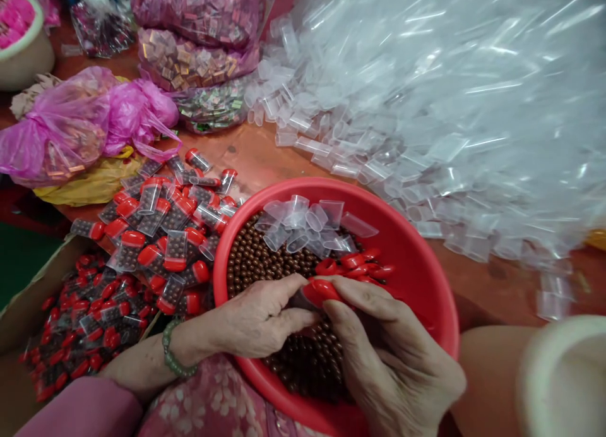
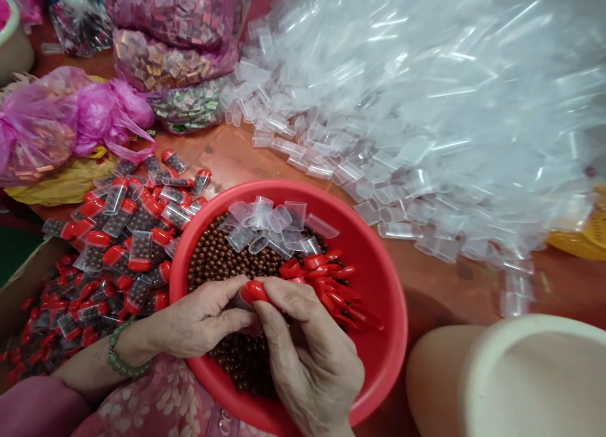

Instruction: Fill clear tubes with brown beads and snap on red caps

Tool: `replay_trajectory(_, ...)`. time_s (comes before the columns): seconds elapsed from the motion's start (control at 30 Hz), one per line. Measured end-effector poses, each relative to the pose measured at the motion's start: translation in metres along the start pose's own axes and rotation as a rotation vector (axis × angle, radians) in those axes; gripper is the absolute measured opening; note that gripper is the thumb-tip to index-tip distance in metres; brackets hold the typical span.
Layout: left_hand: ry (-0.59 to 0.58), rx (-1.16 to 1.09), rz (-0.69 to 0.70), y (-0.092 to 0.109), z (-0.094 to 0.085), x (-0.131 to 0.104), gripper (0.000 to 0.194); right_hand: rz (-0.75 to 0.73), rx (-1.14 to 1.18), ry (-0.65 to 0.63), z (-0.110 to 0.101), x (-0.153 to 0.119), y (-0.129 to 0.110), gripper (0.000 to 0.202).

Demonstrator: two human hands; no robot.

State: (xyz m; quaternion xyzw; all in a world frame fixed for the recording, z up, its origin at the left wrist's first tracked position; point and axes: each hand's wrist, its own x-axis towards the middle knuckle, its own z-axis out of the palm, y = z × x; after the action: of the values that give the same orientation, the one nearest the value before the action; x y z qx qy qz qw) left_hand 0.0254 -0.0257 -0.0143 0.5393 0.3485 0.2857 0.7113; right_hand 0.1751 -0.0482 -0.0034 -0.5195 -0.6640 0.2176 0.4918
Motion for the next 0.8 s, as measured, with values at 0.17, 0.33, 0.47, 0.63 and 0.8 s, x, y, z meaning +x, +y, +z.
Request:
replay_trajectory(0.17,-0.011,-0.014,-0.039,0.001,0.0,0.0,0.017,-0.041,0.002,0.008,0.001,-0.002,0.009,0.027)
replay_trajectory(0.33,-0.034,-0.368,-0.072,-0.001,0.003,-0.001,0.016,-0.239,-0.183,-0.224,-0.007,-0.005,0.019,0.055)
replay_trajectory(0.47,-0.055,-0.609,-0.129,-0.006,0.002,0.001,0.034,-0.385,-0.479,-0.283,-0.004,-0.001,0.022,0.073)
replay_trajectory(0.63,-0.109,-0.673,-0.14,-0.009,-0.001,0.003,0.052,-0.475,-0.588,-0.216,0.002,0.005,0.017,0.066)
replay_trajectory(0.8,-0.105,-0.723,-0.164,-0.011,0.0,0.004,0.064,-0.536,-0.579,-0.193,0.002,0.007,0.014,0.072)
